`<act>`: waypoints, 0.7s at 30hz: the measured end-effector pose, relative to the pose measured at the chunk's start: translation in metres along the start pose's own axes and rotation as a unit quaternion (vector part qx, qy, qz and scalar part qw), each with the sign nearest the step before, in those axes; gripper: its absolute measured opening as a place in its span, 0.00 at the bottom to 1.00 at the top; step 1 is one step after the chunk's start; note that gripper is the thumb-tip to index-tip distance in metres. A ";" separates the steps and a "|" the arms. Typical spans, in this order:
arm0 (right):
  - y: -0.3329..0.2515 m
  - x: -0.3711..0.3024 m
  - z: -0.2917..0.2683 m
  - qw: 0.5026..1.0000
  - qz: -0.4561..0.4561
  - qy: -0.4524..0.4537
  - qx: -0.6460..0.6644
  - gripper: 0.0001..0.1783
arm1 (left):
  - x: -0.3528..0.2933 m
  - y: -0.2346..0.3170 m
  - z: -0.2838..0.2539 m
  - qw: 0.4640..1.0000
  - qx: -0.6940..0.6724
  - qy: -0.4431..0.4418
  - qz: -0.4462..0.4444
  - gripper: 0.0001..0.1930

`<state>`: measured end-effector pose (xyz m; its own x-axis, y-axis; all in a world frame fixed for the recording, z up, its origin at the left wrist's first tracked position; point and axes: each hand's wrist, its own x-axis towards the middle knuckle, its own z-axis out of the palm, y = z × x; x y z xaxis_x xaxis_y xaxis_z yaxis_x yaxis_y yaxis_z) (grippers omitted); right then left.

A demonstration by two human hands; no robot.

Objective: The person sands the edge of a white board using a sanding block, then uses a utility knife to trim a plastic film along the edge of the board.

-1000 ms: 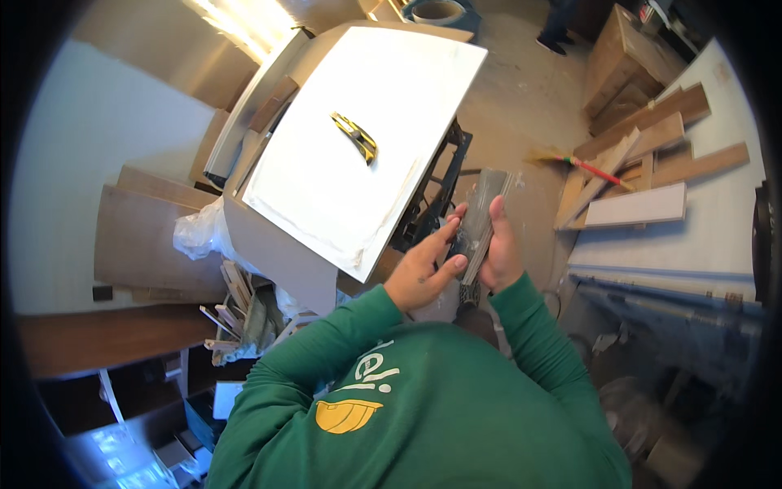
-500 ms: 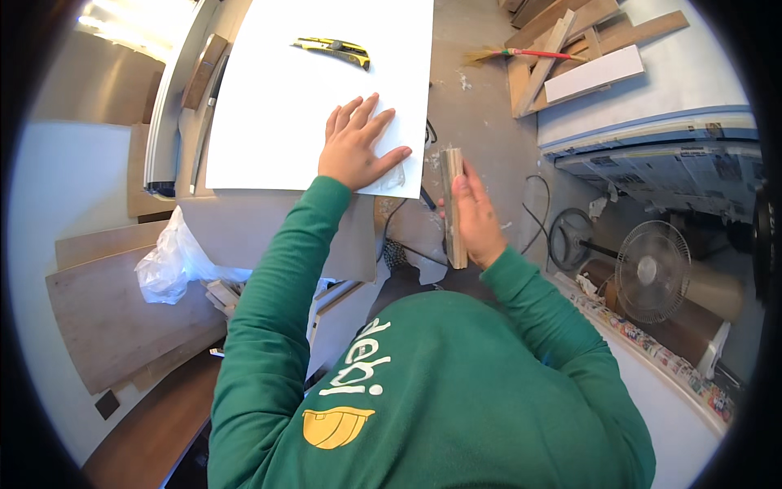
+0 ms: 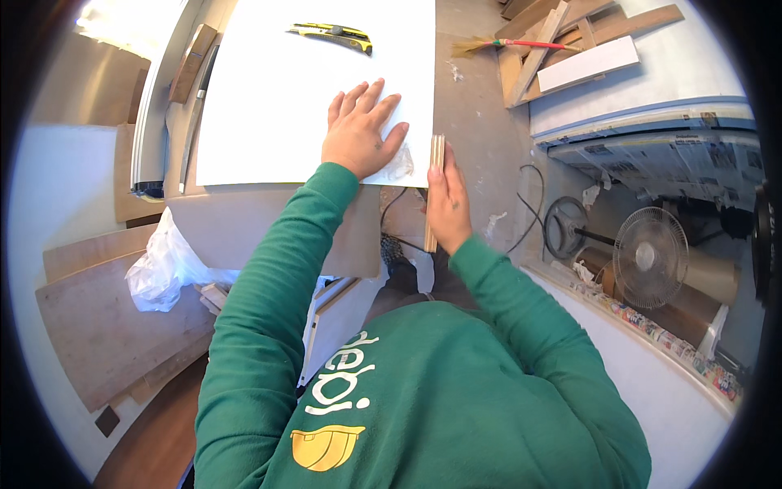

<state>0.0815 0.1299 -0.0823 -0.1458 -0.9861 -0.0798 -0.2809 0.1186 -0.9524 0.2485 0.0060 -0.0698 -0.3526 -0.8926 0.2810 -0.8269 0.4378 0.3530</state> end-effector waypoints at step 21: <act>0.020 0.005 -0.007 0.992 -0.123 0.010 0.028 0.32 | 0.003 0.011 0.001 0.998 0.053 -0.034 -0.008 0.29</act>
<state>0.0689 0.1278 -0.0998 -0.0972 -0.9819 0.1628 -0.2579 -0.1332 -0.9570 0.2374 0.0080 -0.0663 -0.3647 -0.9061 0.2145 -0.8728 0.4129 0.2602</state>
